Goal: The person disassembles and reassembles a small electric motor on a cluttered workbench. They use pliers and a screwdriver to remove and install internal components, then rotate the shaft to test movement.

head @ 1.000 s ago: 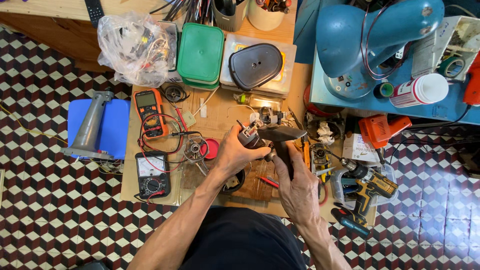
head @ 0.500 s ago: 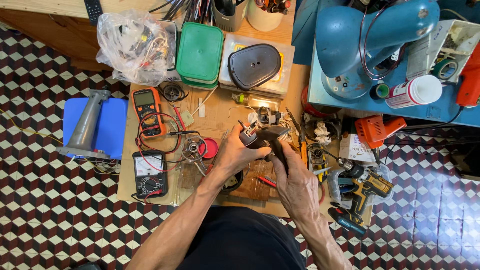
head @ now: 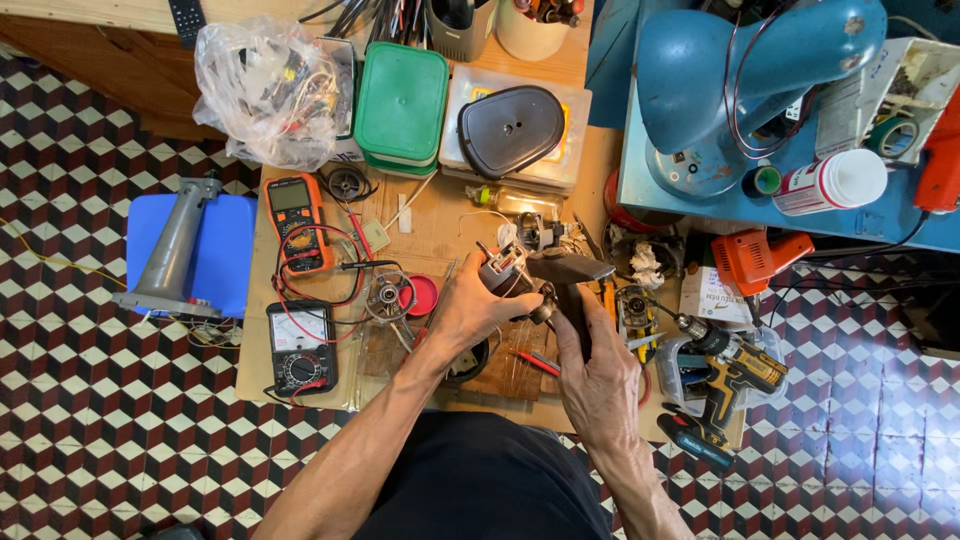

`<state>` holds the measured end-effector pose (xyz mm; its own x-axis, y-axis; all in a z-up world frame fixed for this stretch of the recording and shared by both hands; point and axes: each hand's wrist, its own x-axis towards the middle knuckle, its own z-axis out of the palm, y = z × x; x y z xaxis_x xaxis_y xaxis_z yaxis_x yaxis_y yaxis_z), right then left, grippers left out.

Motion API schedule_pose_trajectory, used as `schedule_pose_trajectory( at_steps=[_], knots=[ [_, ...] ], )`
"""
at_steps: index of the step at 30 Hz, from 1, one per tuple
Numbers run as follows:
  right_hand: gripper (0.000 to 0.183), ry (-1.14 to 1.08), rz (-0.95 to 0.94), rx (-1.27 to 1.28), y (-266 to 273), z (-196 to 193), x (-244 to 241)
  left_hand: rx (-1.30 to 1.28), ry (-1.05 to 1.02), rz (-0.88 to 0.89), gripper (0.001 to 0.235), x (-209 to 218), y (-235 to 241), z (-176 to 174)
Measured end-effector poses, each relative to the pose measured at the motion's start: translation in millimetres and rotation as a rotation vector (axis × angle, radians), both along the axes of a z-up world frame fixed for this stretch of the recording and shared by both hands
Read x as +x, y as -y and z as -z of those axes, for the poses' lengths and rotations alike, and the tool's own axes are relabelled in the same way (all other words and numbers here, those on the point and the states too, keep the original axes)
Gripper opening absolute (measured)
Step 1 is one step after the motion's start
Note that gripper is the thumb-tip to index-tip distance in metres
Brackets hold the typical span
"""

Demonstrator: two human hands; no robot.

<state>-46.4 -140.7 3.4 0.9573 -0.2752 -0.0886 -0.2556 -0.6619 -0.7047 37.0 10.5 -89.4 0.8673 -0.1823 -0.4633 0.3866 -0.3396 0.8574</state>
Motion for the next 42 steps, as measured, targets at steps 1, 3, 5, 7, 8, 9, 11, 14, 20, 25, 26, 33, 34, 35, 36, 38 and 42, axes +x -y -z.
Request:
schedule_pose_trajectory(
  at_steps=[1, 3, 5, 7, 8, 9, 11, 14, 20, 25, 26, 33, 34, 35, 36, 38, 42],
  knots=[
    [0.041, 0.064, -0.03, -0.025, 2, -3, 0, -0.024, 0.014, -0.004, 0.09, 0, 0, -2],
    [0.04, 0.001, -0.026, -0.065, 5, -8, 3, -0.07, 0.039, -0.014, 0.094, -1, -2, -6],
    [0.041, -0.256, 0.05, -0.098, 10, -13, 8, -0.014, 0.045, -0.004, 0.092, -1, -4, -8],
    [0.037, -0.227, -0.079, -0.19, 17, -19, 14, 0.015, 0.059, 0.021, 0.091, -1, -3, -10],
    [0.036, -0.213, -0.145, -0.236, 20, -22, 18, 0.016, 0.072, 0.037, 0.091, -1, -4, -11],
    [0.036, -0.207, -0.176, -0.224, 21, -24, 21, 0.021, 0.083, 0.048, 0.092, -2, -5, -12],
    [0.036, -0.195, -0.239, -0.199, 22, -28, 28, 0.063, 0.076, 0.145, 0.086, -3, -3, -16],
    [0.034, -0.339, -0.282, -0.092, 20, -26, 41, -0.012, 0.054, 0.193, 0.081, -5, -1, -25],
    [0.039, -0.081, -0.447, -0.018, 26, 6, 72, -0.055, 0.05, 0.233, 0.09, -10, -7, -36],
    [0.039, -0.45, -0.249, 0.073, 43, 31, 87, -0.144, 0.048, 0.279, 0.083, -13, -16, -36],
    [0.041, -0.517, -0.214, 0.058, 46, 36, 88, -0.166, 0.098, 0.279, 0.084, -13, -16, -35],
    [0.041, -0.289, -0.089, -0.097, 39, 33, 72, -0.198, -0.039, 0.225, 0.083, -7, -14, -25],
    [0.04, -0.19, -0.071, -0.127, 35, 25, 66, -0.174, -0.041, 0.213, 0.084, -4, -14, -22],
    [0.039, -0.092, -0.049, -0.156, 33, 16, 58, -0.151, -0.045, 0.204, 0.085, -1, -13, -19],
    [0.039, -0.111, 0.003, -0.085, 31, 6, 47, -0.129, -0.049, 0.195, 0.086, 1, -11, -16],
    [0.039, -0.153, 0.11, 0.056, 28, -13, 23, -0.203, -0.039, 0.137, 0.084, 4, -8, -9],
    [0.046, -0.239, -0.014, 0.048, 16, -20, 4, -0.106, -0.138, 0.129, 0.081, 7, -5, -1]
  ],
)
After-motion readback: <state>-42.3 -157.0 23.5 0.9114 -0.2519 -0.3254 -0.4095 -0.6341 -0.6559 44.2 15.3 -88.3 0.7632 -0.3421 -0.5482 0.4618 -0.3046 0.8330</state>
